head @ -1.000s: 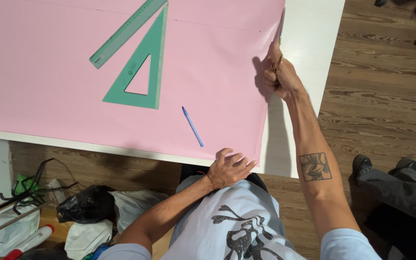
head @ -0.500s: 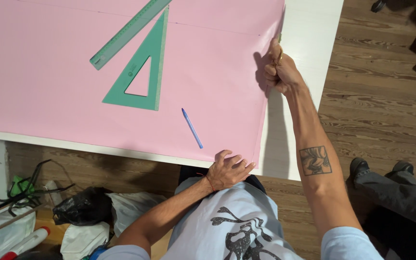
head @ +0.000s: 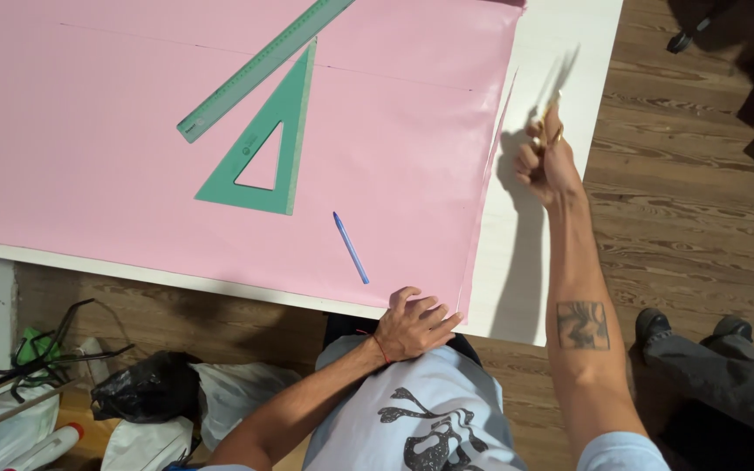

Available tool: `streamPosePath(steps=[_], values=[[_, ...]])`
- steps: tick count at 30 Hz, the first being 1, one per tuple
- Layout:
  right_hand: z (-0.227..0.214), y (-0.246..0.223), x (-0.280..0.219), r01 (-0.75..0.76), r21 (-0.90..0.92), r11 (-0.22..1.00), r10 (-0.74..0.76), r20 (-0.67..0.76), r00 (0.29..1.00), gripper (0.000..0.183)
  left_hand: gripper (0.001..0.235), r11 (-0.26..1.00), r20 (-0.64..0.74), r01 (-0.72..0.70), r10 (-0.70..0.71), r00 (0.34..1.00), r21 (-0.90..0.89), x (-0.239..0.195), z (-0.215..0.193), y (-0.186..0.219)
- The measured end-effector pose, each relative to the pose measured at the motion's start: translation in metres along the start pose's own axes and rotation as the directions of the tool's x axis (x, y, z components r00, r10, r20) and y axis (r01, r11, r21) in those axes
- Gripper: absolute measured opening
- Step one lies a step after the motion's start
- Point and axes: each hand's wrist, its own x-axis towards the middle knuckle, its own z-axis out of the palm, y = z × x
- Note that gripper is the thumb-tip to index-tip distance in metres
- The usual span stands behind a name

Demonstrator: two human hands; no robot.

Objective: Measure and cut a piece of pink material on a workspace.

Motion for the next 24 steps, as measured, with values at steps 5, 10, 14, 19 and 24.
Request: streamPosePath(steps=[5,10,14,19,24], values=[[-0.047,0.036,-0.039,0.009,-0.363,0.932,-0.075,-0.169,0.983,0.040,0.047,0.967,0.201,0.101,-0.054,0.978,-0.233,0.001,0.014,0.009],[-0.073,0.071,-0.079,0.040,-0.797,0.603,-0.307,-0.185,0.933,0.039,0.052,0.980,0.228,0.105,-0.065,0.971,-0.167,0.067,0.003,-0.023],[-0.048,0.062,-0.111,-0.103,-0.962,0.252,-0.367,-0.193,0.910,0.045,0.065,0.995,0.213,0.074,-0.057,0.975,-0.071,0.117,-0.017,-0.035],[-0.042,0.064,-0.127,-0.063,-0.997,-0.048,-0.421,-0.037,0.906,0.036,0.028,0.999,0.317,0.029,-0.037,0.948,0.030,0.096,0.043,-0.034],[-0.044,0.073,-0.156,0.339,-0.822,0.457,-0.383,0.162,0.909,0.043,0.017,0.918,0.098,0.203,-0.180,0.979,-0.341,0.103,-0.010,0.010]])
